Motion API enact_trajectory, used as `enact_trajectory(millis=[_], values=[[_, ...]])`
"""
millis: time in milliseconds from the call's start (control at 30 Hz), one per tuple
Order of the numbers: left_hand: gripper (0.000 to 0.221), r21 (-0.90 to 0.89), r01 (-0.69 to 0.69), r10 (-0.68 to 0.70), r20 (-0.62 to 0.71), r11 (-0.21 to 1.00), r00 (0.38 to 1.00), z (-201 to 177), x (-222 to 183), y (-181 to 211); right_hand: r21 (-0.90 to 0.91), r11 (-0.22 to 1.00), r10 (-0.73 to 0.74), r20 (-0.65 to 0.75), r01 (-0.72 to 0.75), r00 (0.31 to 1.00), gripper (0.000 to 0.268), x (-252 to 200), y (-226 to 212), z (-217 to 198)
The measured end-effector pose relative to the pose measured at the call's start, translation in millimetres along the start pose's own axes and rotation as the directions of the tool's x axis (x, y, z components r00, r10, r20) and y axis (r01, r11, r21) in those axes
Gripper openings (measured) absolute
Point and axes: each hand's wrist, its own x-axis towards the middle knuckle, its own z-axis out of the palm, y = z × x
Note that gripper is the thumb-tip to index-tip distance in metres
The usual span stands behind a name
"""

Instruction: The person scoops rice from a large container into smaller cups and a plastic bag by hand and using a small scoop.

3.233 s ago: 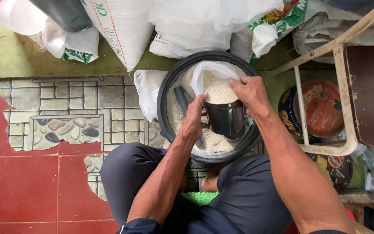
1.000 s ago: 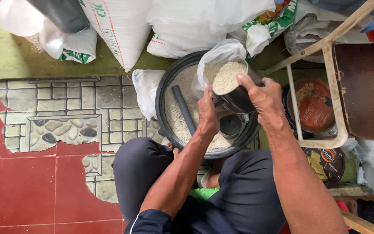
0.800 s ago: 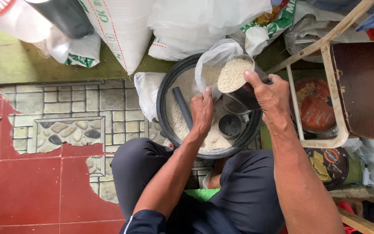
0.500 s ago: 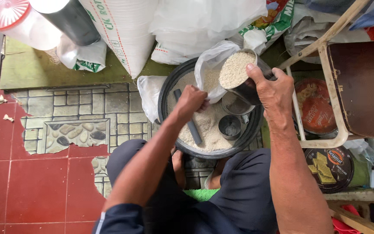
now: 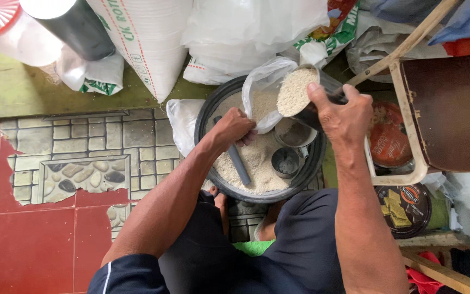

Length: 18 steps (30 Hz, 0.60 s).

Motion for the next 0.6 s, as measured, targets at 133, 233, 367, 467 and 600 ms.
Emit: enact_trajectory(millis=[133, 233, 367, 467, 600], values=[[0.021, 0.005, -0.015, 0.015, 0.000, 1.000, 1.000, -5, 6, -7, -0.013, 0.999, -0.039, -0.001, 0.039, 0.999, 0.073, 5, 13, 6], [0.023, 0.037, -0.030, 0.031, -0.020, 0.999, 0.999, -7, 13, -8, -0.021, 0.995, -0.093, -0.011, 0.093, 0.996, 0.068, 10, 18, 8], [0.026, 0.040, -0.030, 0.030, 0.013, 0.999, 0.999, -9, 7, -1, -0.077, 0.989, -0.130, -0.024, 0.128, 0.991, 0.079, 9, 6, 11], [0.027, 0.052, -0.027, 0.027, -0.003, 0.998, 1.000, -10, 8, 1, -0.116, 0.986, -0.122, -0.036, 0.117, 0.992, 0.083, 9, 1, 12], [0.034, 0.022, -0.061, 0.061, 0.001, 0.998, 0.998, -18, -16, 11, -0.123, 0.988, -0.102, -0.030, 0.097, 0.994, 0.087, 10, 2, 12]])
